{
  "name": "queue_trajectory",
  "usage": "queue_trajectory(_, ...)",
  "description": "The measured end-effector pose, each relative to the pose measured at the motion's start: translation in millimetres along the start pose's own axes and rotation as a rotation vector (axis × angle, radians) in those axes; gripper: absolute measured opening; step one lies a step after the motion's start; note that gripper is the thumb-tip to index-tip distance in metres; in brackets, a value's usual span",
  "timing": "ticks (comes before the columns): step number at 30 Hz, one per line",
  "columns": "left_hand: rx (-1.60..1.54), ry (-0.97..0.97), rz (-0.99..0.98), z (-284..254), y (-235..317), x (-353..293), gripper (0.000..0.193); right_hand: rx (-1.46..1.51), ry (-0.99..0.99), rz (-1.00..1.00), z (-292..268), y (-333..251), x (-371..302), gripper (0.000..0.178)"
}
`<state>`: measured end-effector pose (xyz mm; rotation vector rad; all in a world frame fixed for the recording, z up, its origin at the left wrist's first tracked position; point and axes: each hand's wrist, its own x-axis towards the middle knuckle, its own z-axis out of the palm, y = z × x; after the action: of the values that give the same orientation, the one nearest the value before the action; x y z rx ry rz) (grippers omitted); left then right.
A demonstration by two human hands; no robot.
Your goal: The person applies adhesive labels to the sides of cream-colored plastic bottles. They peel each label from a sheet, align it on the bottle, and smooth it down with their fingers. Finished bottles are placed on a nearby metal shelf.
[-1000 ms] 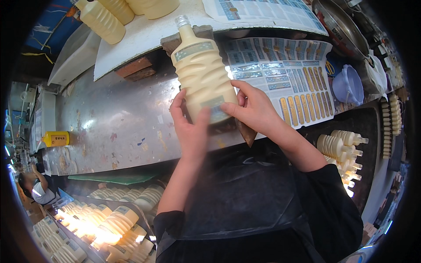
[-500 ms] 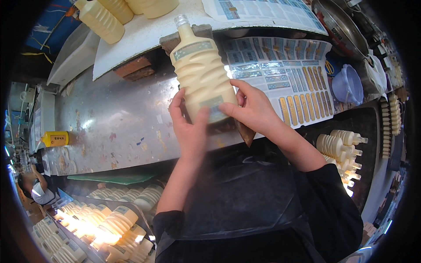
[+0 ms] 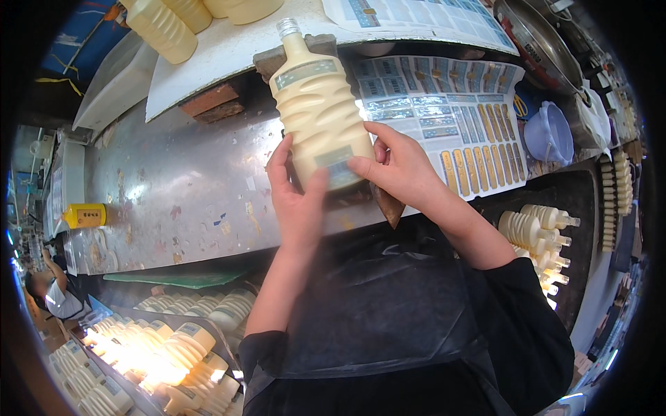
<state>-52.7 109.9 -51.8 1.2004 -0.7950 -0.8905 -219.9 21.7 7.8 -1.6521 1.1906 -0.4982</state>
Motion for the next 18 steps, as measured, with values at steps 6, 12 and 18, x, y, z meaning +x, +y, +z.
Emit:
queue_trajectory(6,-0.013,0.005,0.003,0.8,0.3,0.3,0.069,-0.014,0.012,-0.007,0.6,0.8,-0.2,0.073)
queue_trajectory(12,0.024,0.015,0.003,0.2,-1.0,0.5,0.07,0.009,0.004,-0.01,0.6,1.9,0.6,0.074)
queue_trajectory(18,0.043,0.018,0.025,0.5,-3.3,1.2,0.072,0.032,-0.008,0.004,0.3,4.3,1.9,0.075)
